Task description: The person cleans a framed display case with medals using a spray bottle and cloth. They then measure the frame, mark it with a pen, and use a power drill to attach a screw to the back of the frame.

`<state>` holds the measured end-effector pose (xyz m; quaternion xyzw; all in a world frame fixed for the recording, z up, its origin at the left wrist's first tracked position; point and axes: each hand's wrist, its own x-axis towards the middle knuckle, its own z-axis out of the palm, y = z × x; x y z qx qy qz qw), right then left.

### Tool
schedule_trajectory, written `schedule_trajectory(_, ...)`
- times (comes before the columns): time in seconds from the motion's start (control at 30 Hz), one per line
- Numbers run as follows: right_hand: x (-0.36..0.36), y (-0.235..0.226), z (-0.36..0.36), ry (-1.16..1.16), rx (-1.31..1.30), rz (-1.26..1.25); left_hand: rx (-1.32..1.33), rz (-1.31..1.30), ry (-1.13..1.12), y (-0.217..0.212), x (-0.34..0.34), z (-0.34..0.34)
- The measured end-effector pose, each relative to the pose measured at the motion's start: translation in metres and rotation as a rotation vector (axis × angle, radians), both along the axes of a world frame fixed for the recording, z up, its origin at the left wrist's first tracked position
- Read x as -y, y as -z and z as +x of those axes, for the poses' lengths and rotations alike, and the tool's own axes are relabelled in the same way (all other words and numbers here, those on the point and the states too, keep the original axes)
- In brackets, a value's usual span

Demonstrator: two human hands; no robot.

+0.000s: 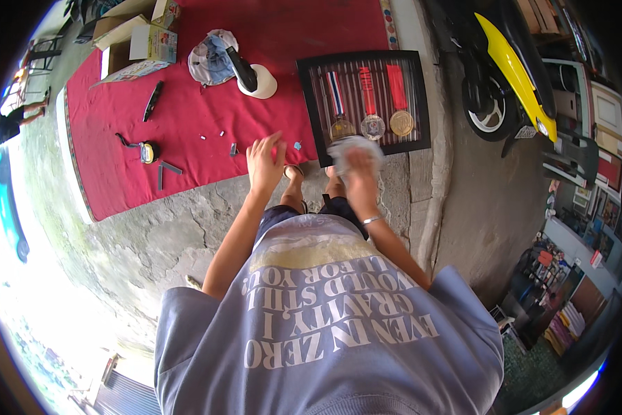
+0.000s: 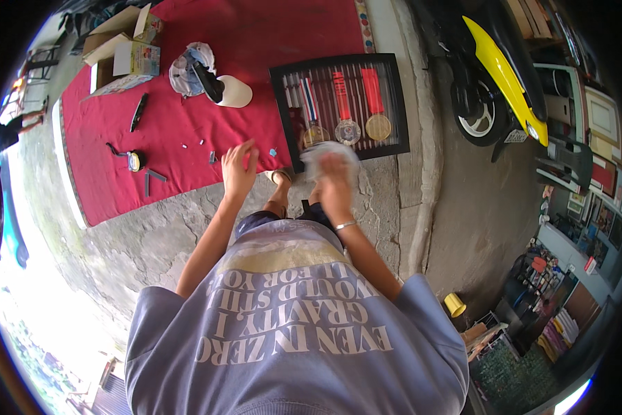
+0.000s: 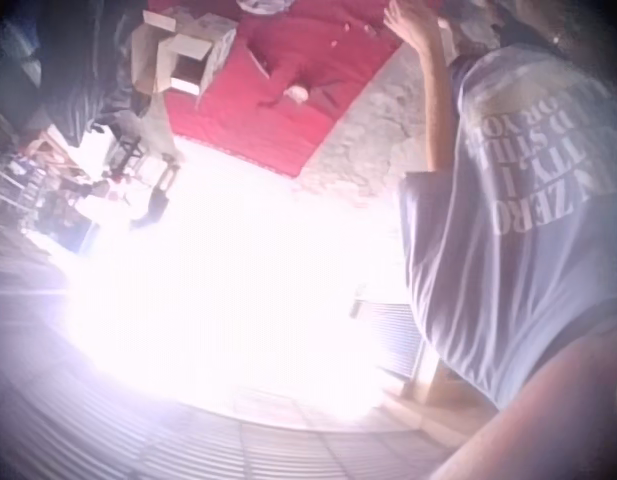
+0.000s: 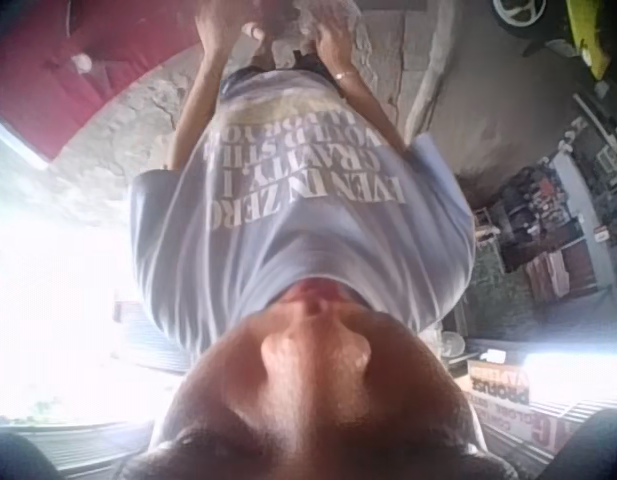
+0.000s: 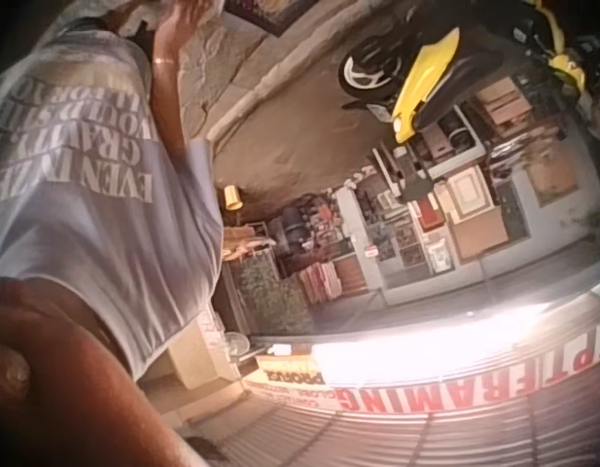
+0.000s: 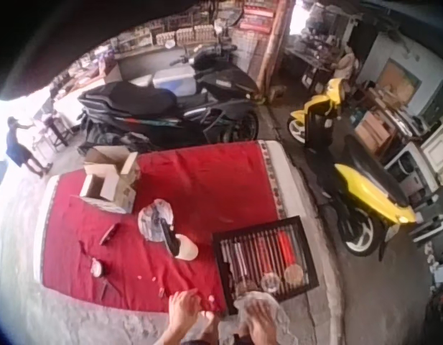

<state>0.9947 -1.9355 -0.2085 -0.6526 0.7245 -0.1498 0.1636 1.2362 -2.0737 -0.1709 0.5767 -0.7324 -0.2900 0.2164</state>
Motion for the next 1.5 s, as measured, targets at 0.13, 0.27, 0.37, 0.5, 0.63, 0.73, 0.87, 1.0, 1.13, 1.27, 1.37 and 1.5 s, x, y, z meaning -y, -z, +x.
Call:
schedule_trajectory(0.13,0.035,-0.004,0.069,-0.065,0.004,-0.018,-0.024,0.100,-0.112,0.007,-0.049,0.042)
schedule_trajectory(0.27,0.099,0.010,0.062,-0.143,-0.075,-0.088,-0.026,0.185,-0.180,0.015,-0.088,0.069)
schedule_trajectory(0.37,0.184,0.007,0.058,-0.181,-0.102,-0.205,-0.029,0.218,-0.178,0.016,-0.097,0.074)
schedule_trajectory(0.5,0.222,0.001,0.048,-0.234,-0.114,-0.229,-0.039,0.217,-0.162,0.016,-0.100,0.079)
schedule_trajectory(0.63,0.078,-0.008,0.050,-0.298,-0.151,-0.011,-0.043,0.268,-0.238,0.018,-0.111,0.088)
schedule_trajectory(0.73,0.023,-0.004,0.048,-0.333,-0.205,0.062,-0.059,0.267,-0.246,0.023,-0.113,0.090)
schedule_trajectory(0.87,0.097,-0.001,0.058,-0.308,-0.165,-0.011,-0.080,0.283,-0.204,0.021,-0.096,0.083)
schedule_trajectory(1.0,0.204,-0.001,0.059,-0.222,-0.106,-0.220,-0.066,0.245,-0.139,0.010,-0.080,0.072)
schedule_trajectory(1.13,0.145,-0.003,0.056,-0.273,-0.082,-0.089,-0.075,0.254,-0.135,0.006,-0.084,0.070)
schedule_trajectory(1.27,0.020,-0.005,0.055,-0.325,-0.107,0.110,-0.104,0.255,-0.139,0.020,-0.090,0.069)
schedule_trajectory(1.37,0.038,-0.013,0.056,-0.333,-0.148,0.132,-0.126,0.224,-0.100,0.022,-0.082,0.058)
schedule_trajectory(1.5,0.135,0.007,0.051,-0.283,-0.086,-0.105,-0.168,0.227,0.004,0.012,-0.053,0.021)
